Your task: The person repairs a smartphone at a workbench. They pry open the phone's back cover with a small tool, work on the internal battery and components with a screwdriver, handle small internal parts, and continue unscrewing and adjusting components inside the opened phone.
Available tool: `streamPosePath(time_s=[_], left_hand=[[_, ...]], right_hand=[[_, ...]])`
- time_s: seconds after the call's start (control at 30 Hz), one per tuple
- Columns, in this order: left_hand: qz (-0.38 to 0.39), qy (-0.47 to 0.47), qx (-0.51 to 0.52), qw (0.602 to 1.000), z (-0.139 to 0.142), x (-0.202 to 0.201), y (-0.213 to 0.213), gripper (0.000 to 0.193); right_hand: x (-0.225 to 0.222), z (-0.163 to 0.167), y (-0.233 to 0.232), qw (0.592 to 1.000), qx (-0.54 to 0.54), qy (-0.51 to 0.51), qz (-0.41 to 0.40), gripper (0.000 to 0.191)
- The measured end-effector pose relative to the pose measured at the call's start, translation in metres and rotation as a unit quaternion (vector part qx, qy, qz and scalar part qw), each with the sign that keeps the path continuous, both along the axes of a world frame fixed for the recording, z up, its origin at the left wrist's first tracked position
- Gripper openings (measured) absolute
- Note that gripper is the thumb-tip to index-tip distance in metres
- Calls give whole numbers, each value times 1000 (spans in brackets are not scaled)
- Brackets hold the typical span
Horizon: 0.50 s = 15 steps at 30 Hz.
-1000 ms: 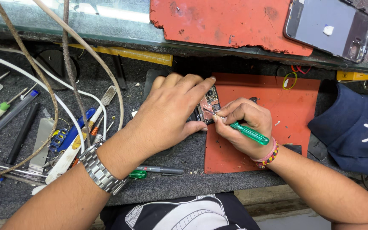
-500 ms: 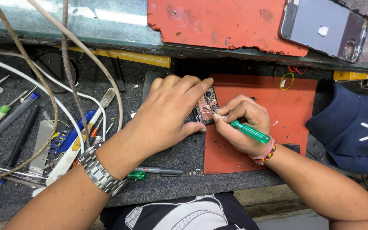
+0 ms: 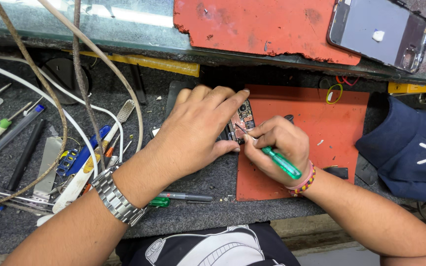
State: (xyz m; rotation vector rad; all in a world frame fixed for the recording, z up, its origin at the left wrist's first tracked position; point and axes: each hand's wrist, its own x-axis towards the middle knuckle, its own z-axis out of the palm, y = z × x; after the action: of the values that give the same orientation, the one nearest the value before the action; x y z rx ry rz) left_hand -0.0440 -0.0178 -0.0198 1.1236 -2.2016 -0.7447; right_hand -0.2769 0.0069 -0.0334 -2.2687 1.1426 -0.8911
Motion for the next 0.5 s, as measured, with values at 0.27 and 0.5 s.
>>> streamPosePath(time_s=[0.27,0.5], left_hand=[[2,-8,4,1000,-1,-1,0,88],[0,-8,0,1000,-1,-1,-1,89]], right_hand=[[3,-1,-1,997,-61,28,28,33],[2,-2,0,998,-53,22,24,31]])
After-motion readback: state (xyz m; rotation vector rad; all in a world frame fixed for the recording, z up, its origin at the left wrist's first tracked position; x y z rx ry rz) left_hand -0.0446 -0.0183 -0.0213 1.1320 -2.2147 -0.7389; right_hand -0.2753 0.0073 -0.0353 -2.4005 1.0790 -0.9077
